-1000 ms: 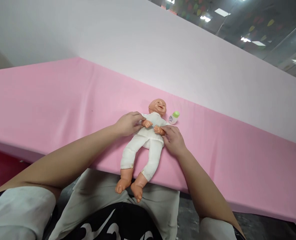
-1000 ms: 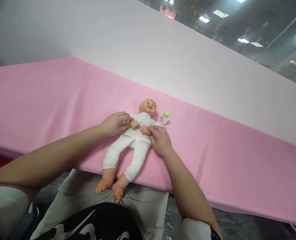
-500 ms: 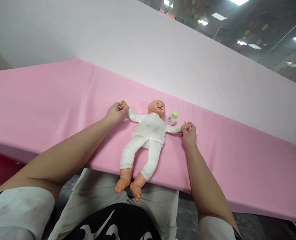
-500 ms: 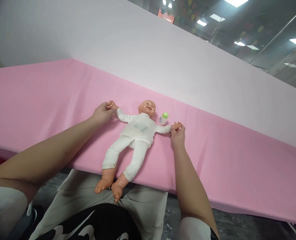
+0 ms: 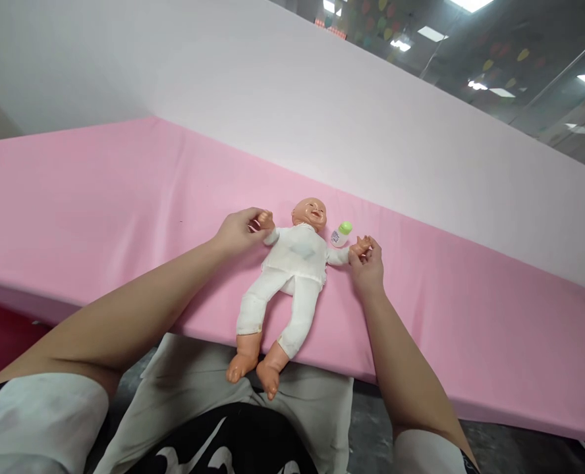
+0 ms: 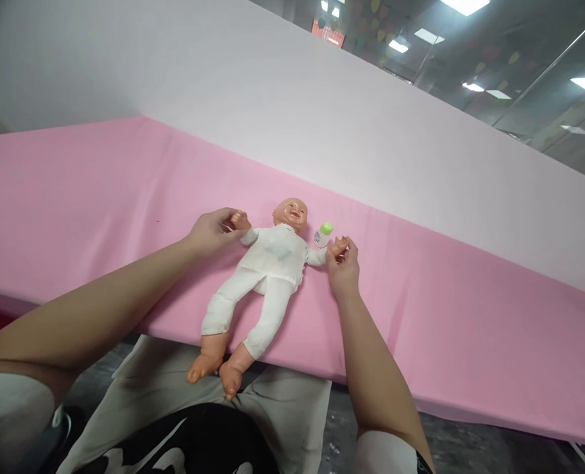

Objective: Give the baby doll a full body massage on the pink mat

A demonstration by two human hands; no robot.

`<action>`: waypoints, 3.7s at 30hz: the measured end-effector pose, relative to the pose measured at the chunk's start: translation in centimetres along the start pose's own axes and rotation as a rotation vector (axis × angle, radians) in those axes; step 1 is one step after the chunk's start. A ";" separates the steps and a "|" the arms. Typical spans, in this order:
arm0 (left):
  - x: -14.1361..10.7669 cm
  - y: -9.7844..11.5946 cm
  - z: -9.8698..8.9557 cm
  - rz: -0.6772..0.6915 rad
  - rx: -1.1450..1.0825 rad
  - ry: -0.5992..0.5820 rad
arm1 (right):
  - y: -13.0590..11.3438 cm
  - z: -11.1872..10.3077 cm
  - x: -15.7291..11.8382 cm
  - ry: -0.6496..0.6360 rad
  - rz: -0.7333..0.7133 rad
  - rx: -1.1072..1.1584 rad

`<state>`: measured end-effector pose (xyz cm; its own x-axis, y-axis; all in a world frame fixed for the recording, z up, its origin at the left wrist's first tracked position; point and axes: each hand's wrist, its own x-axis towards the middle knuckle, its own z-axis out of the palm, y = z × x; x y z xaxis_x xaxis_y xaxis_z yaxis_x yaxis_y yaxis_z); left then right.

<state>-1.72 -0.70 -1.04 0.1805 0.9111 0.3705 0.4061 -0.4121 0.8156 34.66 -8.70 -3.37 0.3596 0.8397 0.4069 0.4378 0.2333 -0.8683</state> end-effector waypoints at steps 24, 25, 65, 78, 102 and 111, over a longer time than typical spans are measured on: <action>2.4 -4.4 -2.0 -0.356 0.129 0.211 | 0.9 -1.3 0.9 0.088 0.049 -0.041; 2.7 -5.0 -2.3 -0.405 0.157 0.195 | 1.7 -1.6 1.3 0.101 0.104 -0.024; -2.2 1.9 5.0 0.388 0.031 -0.290 | 0.2 3.8 0.0 -0.182 -0.619 -0.551; -5.4 3.5 4.2 0.889 -0.045 -0.271 | 1.6 0.1 1.7 0.095 0.033 -0.010; -1.8 1.9 4.8 0.374 0.052 -0.266 | -1.0 3.9 -0.2 -0.200 -0.519 -0.512; -5.2 3.4 4.7 0.818 -0.026 -0.256 | 0.0 1.1 0.9 0.020 -0.053 -0.083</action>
<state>2.92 -6.78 -2.29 0.6052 0.2988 0.7378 0.0398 -0.9371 0.3468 34.06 -7.42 -3.35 0.3504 0.8171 0.4579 0.5233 0.2346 -0.8192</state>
